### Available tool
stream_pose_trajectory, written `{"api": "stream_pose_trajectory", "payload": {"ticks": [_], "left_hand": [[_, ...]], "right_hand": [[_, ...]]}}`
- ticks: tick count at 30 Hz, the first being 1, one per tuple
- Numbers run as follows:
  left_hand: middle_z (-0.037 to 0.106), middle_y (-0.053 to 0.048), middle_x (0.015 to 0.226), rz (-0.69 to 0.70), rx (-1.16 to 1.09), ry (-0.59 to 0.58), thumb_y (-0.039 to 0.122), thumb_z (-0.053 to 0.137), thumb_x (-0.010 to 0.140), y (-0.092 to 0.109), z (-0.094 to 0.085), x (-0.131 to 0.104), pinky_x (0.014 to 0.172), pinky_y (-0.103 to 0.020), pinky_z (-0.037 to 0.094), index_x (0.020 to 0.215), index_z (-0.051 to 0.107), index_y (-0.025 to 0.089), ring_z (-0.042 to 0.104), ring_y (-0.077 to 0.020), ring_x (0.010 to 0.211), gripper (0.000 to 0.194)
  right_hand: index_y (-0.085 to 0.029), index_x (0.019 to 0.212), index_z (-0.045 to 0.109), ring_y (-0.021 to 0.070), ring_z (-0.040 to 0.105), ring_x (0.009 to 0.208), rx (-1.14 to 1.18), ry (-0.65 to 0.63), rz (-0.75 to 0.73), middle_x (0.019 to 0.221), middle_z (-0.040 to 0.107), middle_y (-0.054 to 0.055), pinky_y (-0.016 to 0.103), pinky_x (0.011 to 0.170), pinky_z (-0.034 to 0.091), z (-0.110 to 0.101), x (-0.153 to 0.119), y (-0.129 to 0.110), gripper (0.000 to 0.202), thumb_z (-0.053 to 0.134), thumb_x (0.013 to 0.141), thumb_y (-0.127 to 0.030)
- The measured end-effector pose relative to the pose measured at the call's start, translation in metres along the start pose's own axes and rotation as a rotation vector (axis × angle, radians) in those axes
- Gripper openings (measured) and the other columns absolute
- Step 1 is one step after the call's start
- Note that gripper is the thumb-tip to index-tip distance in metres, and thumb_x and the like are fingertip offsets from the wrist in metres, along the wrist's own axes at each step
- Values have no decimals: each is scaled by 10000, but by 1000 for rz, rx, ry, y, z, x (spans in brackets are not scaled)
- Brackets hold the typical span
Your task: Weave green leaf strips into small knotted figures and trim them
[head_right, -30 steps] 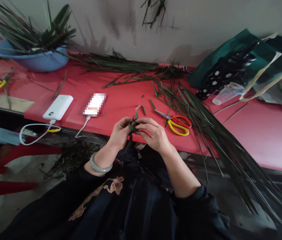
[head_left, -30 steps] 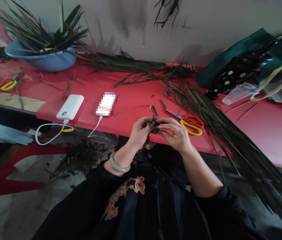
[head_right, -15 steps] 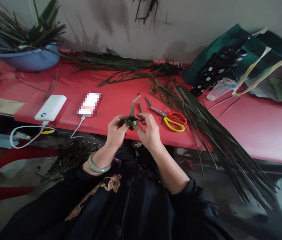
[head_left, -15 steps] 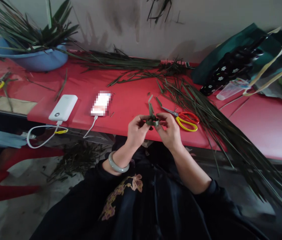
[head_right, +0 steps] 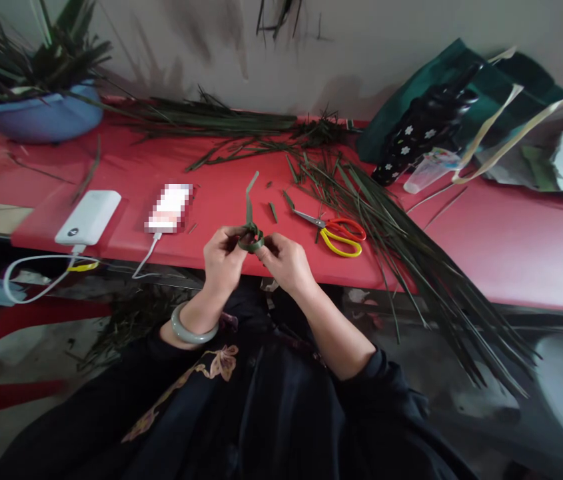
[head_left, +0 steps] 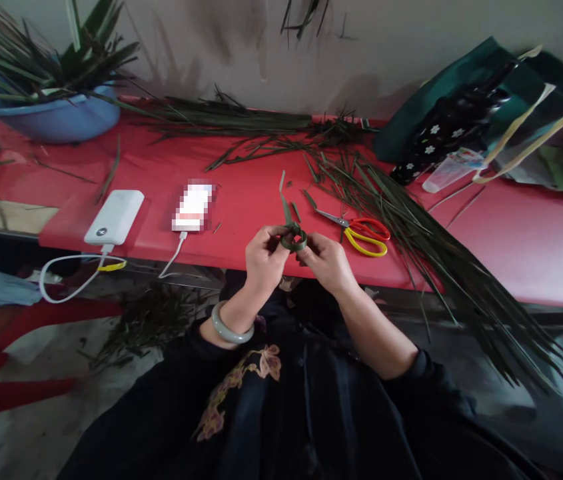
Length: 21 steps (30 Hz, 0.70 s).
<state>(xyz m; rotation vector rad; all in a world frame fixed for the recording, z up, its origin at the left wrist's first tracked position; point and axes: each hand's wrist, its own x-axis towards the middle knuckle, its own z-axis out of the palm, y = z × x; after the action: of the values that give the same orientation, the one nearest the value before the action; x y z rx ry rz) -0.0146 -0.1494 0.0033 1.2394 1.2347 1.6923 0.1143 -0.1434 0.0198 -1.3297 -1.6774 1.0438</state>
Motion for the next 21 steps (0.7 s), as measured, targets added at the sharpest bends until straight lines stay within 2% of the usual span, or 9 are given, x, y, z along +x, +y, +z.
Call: {"api": "stream_pose_trajectory", "payload": {"ticks": [3, 6, 12, 16, 19, 21], "left_hand": [[658, -2, 664, -11, -15, 14, 367, 719, 697, 0, 1, 0, 572, -228, 490, 797, 638, 174, 607, -103, 579, 232], [640, 11, 624, -19, -42, 11, 372, 717, 700, -1, 2, -1, 571, -226, 494, 800, 636, 175, 613, -106, 577, 236], [653, 12, 647, -11, -59, 6, 360, 697, 726, -2, 1, 0, 532, -205, 479, 823, 642, 177, 592, -83, 530, 215], [648, 17, 647, 42, -38, 43, 344, 722, 700, -2, 0, 1, 558, -206, 489, 778, 634, 178, 600, -87, 560, 203], [635, 22, 633, 60, -28, 62, 347, 721, 697, 0, -1, 1, 558, -206, 489, 761, 630, 178, 596, -84, 554, 202], [635, 21, 634, 46, -26, 57, 357, 716, 700, 1, -1, 1, 555, -208, 484, 761, 630, 178, 595, -86, 555, 208]], "right_hand": [[-171, 729, 565, 107, 527, 536, -107, 124, -59, 573, 576, -8, 230, 528, 398, 0, -4, -5, 382, 569, 770, -551], [-170, 748, 571, 98, 515, 531, -57, 168, -101, 581, 568, -14, 227, 527, 400, 2, -7, -8, 370, 579, 773, -540], [-182, 727, 569, 91, 538, 524, 352, 98, -88, 581, 567, -19, 227, 526, 469, 11, -4, 0, 376, 526, 821, -543], [-187, 719, 565, 79, 520, 485, 543, 21, -5, 552, 558, -36, 218, 491, 474, 12, -3, 3, 368, 610, 753, -550], [-185, 725, 555, 70, 502, 433, 690, -82, 107, 542, 560, -46, 206, 435, 446, 11, -6, -1, 369, 660, 707, -538], [-185, 714, 549, 64, 495, 412, 736, -144, 125, 529, 553, -55, 199, 420, 431, 13, -9, -3, 344, 694, 687, -496]]}}
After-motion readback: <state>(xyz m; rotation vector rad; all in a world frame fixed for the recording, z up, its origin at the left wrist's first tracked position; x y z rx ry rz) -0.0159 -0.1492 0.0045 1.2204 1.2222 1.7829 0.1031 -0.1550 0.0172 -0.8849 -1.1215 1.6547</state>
